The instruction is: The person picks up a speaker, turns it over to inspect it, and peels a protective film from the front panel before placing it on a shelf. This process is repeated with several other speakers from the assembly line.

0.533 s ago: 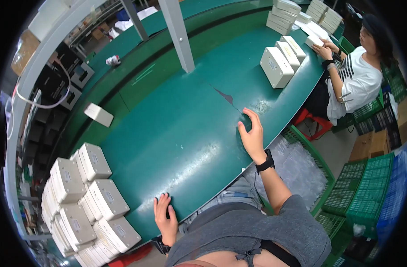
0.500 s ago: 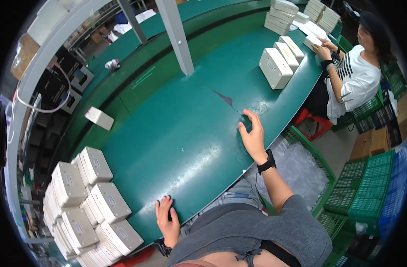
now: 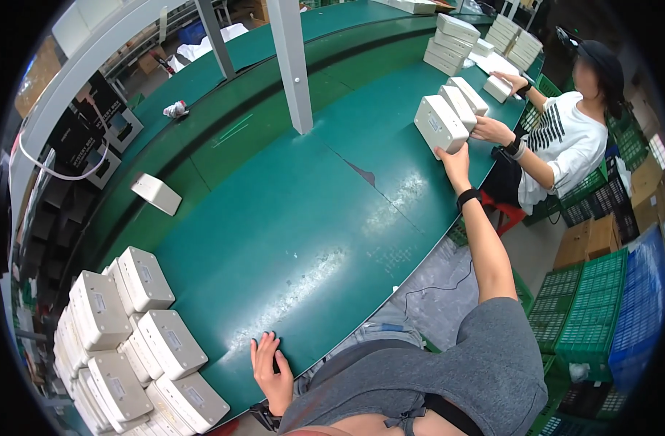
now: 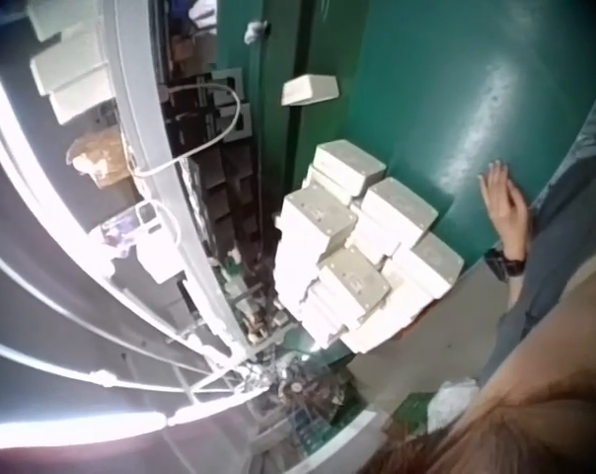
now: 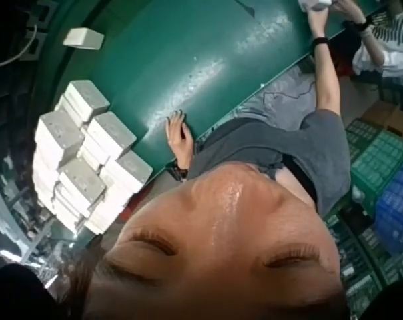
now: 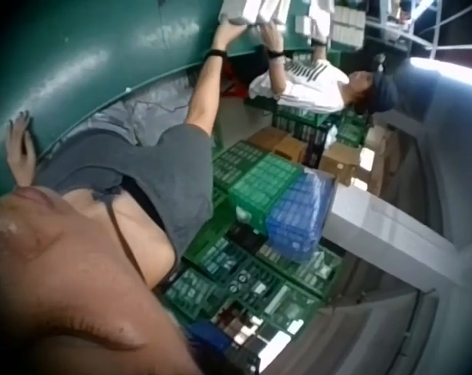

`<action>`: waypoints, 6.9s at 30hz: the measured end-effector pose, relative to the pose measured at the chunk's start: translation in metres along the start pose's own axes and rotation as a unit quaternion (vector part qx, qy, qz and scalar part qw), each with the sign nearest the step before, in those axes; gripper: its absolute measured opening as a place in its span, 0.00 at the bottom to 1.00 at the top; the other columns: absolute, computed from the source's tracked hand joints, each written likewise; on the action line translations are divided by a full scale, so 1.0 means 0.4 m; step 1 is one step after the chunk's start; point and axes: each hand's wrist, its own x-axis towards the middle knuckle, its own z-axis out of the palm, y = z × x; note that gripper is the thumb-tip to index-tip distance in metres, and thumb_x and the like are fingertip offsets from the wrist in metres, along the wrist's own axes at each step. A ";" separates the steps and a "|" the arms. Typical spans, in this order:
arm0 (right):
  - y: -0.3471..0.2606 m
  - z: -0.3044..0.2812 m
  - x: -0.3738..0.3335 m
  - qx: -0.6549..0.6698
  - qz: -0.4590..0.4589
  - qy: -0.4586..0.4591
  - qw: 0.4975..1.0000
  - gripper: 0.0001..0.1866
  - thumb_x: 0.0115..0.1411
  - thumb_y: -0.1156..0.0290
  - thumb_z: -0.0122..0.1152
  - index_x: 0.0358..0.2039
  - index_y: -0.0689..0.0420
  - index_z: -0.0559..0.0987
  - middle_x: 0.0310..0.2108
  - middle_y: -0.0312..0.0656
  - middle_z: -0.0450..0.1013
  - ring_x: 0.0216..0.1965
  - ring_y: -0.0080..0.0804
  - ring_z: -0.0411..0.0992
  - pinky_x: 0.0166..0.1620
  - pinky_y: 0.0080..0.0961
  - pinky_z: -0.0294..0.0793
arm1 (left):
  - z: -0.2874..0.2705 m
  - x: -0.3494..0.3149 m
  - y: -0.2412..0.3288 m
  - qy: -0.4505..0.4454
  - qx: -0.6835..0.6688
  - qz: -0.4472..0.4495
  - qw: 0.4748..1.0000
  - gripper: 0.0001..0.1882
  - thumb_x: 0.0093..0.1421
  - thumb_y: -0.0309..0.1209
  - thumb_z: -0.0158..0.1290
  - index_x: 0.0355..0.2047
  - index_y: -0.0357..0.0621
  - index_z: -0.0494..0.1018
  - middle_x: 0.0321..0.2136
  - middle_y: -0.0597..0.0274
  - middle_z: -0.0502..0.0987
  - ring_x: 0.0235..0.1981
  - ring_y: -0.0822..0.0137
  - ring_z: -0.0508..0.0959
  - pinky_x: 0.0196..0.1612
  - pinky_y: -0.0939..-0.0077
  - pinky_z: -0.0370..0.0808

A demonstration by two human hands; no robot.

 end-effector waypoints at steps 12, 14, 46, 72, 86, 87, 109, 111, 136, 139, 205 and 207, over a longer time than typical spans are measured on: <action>-0.196 -0.023 -0.086 0.776 0.489 -0.120 0.380 0.40 0.57 0.60 0.60 0.61 0.62 0.50 0.49 0.56 0.66 0.49 0.52 0.68 0.53 0.42 0.73 | 0.007 -0.012 0.000 0.006 0.022 0.016 1.000 0.12 0.52 0.15 0.47 0.37 0.34 0.74 0.44 0.52 0.76 0.51 0.54 0.73 0.61 0.51 0.60; -0.208 -0.018 -0.084 0.791 0.533 -0.098 0.284 0.42 0.58 0.57 0.59 0.62 0.61 0.46 0.48 0.56 0.67 0.49 0.52 0.68 0.54 0.42 0.73 | 0.006 -0.006 0.001 0.005 0.027 0.014 1.000 0.12 0.52 0.15 0.47 0.36 0.34 0.74 0.44 0.52 0.76 0.51 0.54 0.73 0.61 0.51 0.60; -0.359 0.219 -0.222 0.360 0.148 -0.320 0.864 0.17 0.63 0.71 0.49 0.51 0.63 0.68 0.46 0.43 0.71 0.47 0.31 0.70 0.50 0.26 0.71 | -0.019 0.000 -0.016 0.022 -0.017 0.014 1.000 0.10 0.53 0.17 0.49 0.35 0.36 0.75 0.43 0.55 0.77 0.51 0.57 0.74 0.60 0.56 0.62; -0.896 1.082 -0.384 0.062 -0.353 -0.423 0.832 0.41 0.56 0.42 0.53 0.58 0.62 0.62 0.50 0.59 0.68 0.52 0.54 0.67 0.54 0.37 0.64 | 0.021 -0.046 -0.060 0.072 -0.051 0.068 0.994 0.11 0.56 0.24 0.48 0.40 0.35 0.70 0.48 0.54 0.72 0.56 0.61 0.68 0.66 0.62 0.54; -0.848 0.697 -0.378 0.353 0.044 -0.651 0.671 0.30 0.60 0.48 0.51 0.54 0.58 0.68 0.45 0.45 0.72 0.46 0.36 0.72 0.44 0.32 0.76 | -0.027 -0.061 -0.020 0.098 -0.211 -0.013 0.973 0.17 0.58 0.24 0.49 0.49 0.40 0.69 0.48 0.54 0.73 0.50 0.55 0.72 0.57 0.63 0.66; -0.839 0.645 -0.403 0.274 -0.082 -0.655 0.699 0.28 0.61 0.51 0.49 0.55 0.58 0.68 0.44 0.43 0.72 0.43 0.34 0.73 0.42 0.30 0.77 | -0.044 -0.061 -0.020 0.133 -0.187 -0.013 0.973 0.17 0.58 0.24 0.49 0.49 0.40 0.69 0.49 0.54 0.72 0.50 0.55 0.72 0.55 0.64 0.67; -0.670 0.156 -0.671 0.189 -0.435 -0.666 0.575 0.35 0.45 0.65 0.65 0.54 0.62 0.66 0.52 0.47 0.68 0.47 0.38 0.72 0.48 0.30 0.72 | -0.154 0.072 0.078 0.008 0.099 0.128 0.987 0.35 0.48 0.42 0.61 0.56 0.46 0.65 0.47 0.58 0.73 0.46 0.60 0.72 0.50 0.66 0.65; -0.644 0.166 -0.649 0.241 -0.321 -0.670 0.625 0.31 0.52 0.64 0.63 0.54 0.62 0.66 0.54 0.46 0.66 0.47 0.35 0.72 0.47 0.27 0.72 | -0.152 0.076 0.069 0.019 0.106 0.145 0.984 0.33 0.49 0.43 0.60 0.54 0.47 0.66 0.46 0.59 0.74 0.46 0.61 0.72 0.50 0.67 0.65; -0.454 0.333 -0.558 0.207 -0.111 -0.556 0.797 0.12 0.63 0.68 0.52 0.45 0.59 0.75 0.39 0.36 0.75 0.38 0.19 0.72 0.36 0.13 0.69 | -0.174 0.058 0.064 0.015 0.083 0.180 0.980 0.15 0.53 0.35 0.55 0.43 0.59 0.78 0.52 0.61 0.71 0.48 0.60 0.71 0.51 0.64 0.62; -0.450 0.330 -0.553 0.210 -0.099 -0.547 0.805 0.12 0.63 0.69 0.53 0.44 0.60 0.74 0.39 0.37 0.75 0.38 0.19 0.72 0.36 0.14 0.70 | -0.163 0.071 0.075 0.005 0.089 0.175 0.981 0.16 0.53 0.34 0.55 0.43 0.59 0.78 0.51 0.61 0.71 0.48 0.60 0.71 0.51 0.64 0.62; -0.680 0.037 -0.785 0.451 0.023 -0.640 0.621 0.45 0.57 0.56 0.61 0.65 0.62 0.47 0.63 0.54 0.51 0.61 0.42 0.57 0.56 0.33 0.64 | -0.100 0.039 0.069 0.119 -0.637 -0.236 0.724 0.26 0.69 0.44 0.32 0.62 0.42 0.52 0.56 0.55 0.63 0.55 0.65 0.67 0.56 0.71 0.66; -0.679 0.040 -0.790 0.477 0.034 -0.655 0.585 0.43 0.56 0.66 0.61 0.65 0.62 0.47 0.62 0.55 0.53 0.60 0.42 0.58 0.56 0.33 0.64 | -0.106 0.047 0.078 0.099 -0.609 -0.236 0.751 0.27 0.69 0.44 0.32 0.62 0.42 0.51 0.57 0.54 0.62 0.57 0.64 0.65 0.58 0.69 0.63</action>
